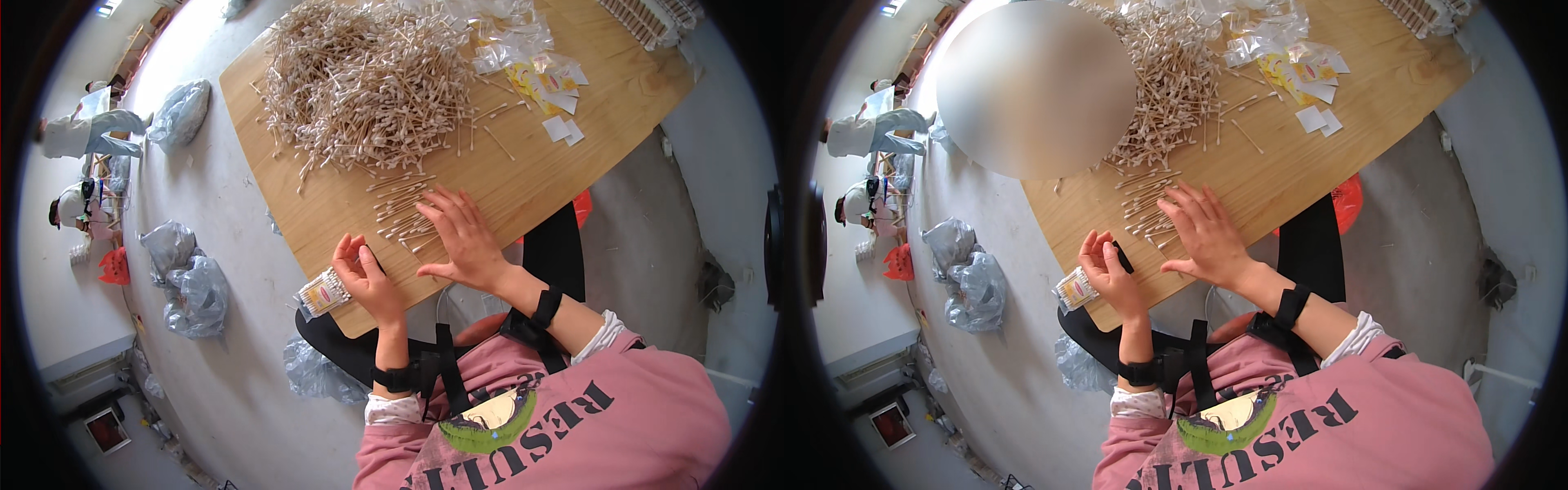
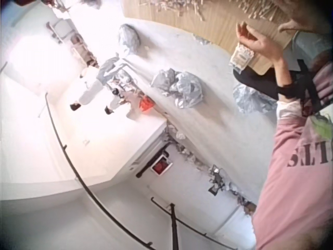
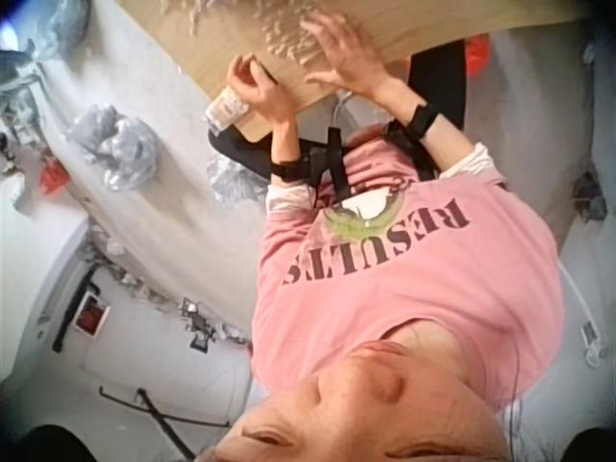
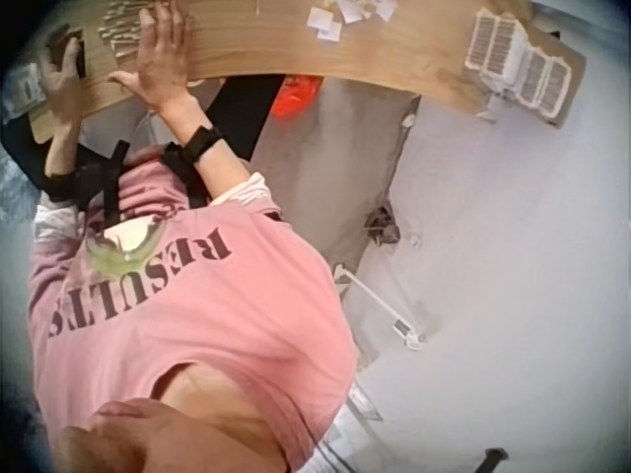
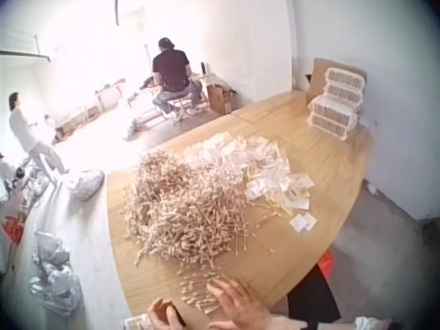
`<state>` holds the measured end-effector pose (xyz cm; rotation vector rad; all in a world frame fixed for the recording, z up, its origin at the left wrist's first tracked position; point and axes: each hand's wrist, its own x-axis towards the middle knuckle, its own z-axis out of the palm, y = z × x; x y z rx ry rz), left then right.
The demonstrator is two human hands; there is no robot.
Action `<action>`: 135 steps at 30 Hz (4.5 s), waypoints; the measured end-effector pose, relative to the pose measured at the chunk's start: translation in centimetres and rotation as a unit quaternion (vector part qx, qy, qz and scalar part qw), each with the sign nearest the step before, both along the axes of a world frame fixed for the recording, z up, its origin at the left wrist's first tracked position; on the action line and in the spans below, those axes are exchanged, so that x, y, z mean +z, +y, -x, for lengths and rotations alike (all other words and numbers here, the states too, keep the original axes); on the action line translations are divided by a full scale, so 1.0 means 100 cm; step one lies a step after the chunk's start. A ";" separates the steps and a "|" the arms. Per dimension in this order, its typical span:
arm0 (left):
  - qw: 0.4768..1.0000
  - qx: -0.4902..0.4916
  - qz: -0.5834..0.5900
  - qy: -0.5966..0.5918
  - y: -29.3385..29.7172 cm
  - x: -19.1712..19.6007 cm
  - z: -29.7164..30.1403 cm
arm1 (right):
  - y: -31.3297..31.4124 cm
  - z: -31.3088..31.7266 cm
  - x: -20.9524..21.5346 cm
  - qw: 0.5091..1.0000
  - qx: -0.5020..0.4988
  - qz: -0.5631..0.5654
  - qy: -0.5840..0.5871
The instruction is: Packaging cotton swabs into individual plastic packets.
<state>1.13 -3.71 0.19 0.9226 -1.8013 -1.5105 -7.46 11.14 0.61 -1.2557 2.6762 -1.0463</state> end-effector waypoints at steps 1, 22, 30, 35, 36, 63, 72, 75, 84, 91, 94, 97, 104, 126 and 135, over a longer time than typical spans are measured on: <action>1.000 0.006 -0.004 0.018 0.002 -0.004 0.001 | -0.003 -0.004 0.003 1.000 0.005 -0.008 -0.007; 0.974 0.013 -0.156 0.166 0.025 -0.004 0.039 | -0.017 0.019 -0.017 0.842 -0.178 0.388 -0.329; 0.968 0.007 -0.165 0.186 0.026 -0.003 0.042 | -0.031 0.008 -0.006 0.792 -0.166 0.424 -0.406; 0.971 0.019 -0.166 0.174 0.029 0.006 0.044 | -0.026 0.016 -0.013 0.788 -0.174 0.452 -0.379; 0.971 0.019 -0.164 0.173 0.028 0.004 0.044 | -0.025 0.018 -0.013 0.796 -0.189 0.439 -0.371; 0.960 -0.053 -0.177 0.211 0.011 -0.029 0.071 | -0.047 0.037 -0.039 0.755 -0.154 0.493 -0.404; 0.971 -0.049 -0.134 0.191 0.031 -0.023 0.065 | -0.036 0.031 -0.038 0.768 -0.116 0.469 -0.420; 0.986 -0.070 -0.069 0.134 0.031 -0.020 0.062 | -0.035 0.030 -0.041 0.786 -0.119 0.448 -0.409; 0.854 -0.222 0.416 -0.218 0.054 -0.022 0.033 | 0.006 0.034 -0.034 0.866 -0.171 0.364 -0.296; 0.836 -0.249 0.420 -0.252 0.066 -0.022 0.023 | 0.005 0.025 -0.035 0.893 -0.171 0.322 -0.264; 0.830 -0.254 0.421 -0.263 0.066 -0.021 0.022 | 0.003 0.024 -0.030 0.896 -0.165 0.316 -0.264; 0.831 -0.258 0.413 -0.269 0.063 -0.023 0.025 | 0.002 0.023 -0.028 0.899 -0.171 0.305 -0.264; 0.839 -0.235 0.425 -0.244 0.053 -0.028 0.037 | 0.002 0.024 -0.033 0.900 -0.169 0.308 -0.260; 0.834 -0.222 0.439 -0.248 0.067 -0.030 0.028 | 0.000 0.024 -0.027 0.906 -0.176 0.295 -0.247; 0.845 -0.223 0.425 -0.236 0.065 -0.028 0.025 | -0.005 0.025 -0.020 0.938 -0.146 0.257 -0.182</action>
